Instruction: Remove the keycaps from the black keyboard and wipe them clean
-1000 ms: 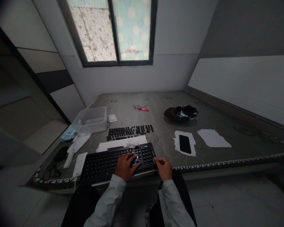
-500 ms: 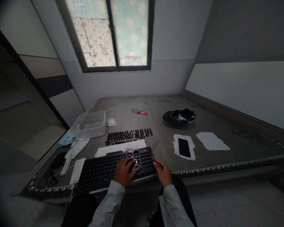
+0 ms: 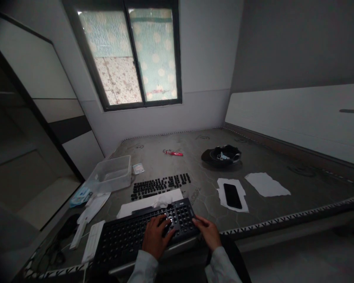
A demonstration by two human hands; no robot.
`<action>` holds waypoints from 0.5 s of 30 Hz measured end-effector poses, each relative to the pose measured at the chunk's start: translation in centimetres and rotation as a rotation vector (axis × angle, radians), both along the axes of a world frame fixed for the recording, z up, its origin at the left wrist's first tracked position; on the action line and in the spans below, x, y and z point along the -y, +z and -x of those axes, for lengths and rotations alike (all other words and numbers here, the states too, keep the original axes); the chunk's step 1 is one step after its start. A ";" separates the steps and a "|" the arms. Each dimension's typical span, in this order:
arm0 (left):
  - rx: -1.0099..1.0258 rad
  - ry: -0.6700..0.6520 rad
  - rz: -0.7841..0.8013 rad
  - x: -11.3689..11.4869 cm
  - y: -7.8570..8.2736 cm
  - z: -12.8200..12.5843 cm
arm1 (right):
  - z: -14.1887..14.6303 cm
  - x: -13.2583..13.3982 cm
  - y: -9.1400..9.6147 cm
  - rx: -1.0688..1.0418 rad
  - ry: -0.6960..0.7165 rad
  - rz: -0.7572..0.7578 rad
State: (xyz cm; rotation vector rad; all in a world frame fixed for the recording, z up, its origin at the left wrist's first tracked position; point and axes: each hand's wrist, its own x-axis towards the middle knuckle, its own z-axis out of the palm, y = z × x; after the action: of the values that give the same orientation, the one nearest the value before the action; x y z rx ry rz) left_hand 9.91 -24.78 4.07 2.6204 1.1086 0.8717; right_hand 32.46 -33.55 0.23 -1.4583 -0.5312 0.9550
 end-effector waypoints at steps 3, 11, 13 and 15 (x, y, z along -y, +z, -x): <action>-0.004 -0.002 -0.015 -0.1 -0.2 0.0 | 0.0 -0.2 0.1 -0.054 -0.008 -0.013; 0.043 -0.020 -0.066 -0.1 -0.1 0.1 | -0.3 -0.4 0.3 -0.091 -0.001 -0.009; 0.056 -0.020 -0.059 -0.3 -0.2 0.1 | -0.5 -0.4 0.0 -0.078 -0.003 -0.007; 0.065 -0.031 -0.032 -0.6 -0.4 0.2 | -0.5 -0.6 -0.3 -0.061 -0.002 -0.008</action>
State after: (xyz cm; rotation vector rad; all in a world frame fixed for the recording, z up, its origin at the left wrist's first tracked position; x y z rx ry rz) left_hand 9.71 -24.19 3.68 2.6076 1.0443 0.9683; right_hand 32.96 -32.99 -0.06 -1.4176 -0.4878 0.9918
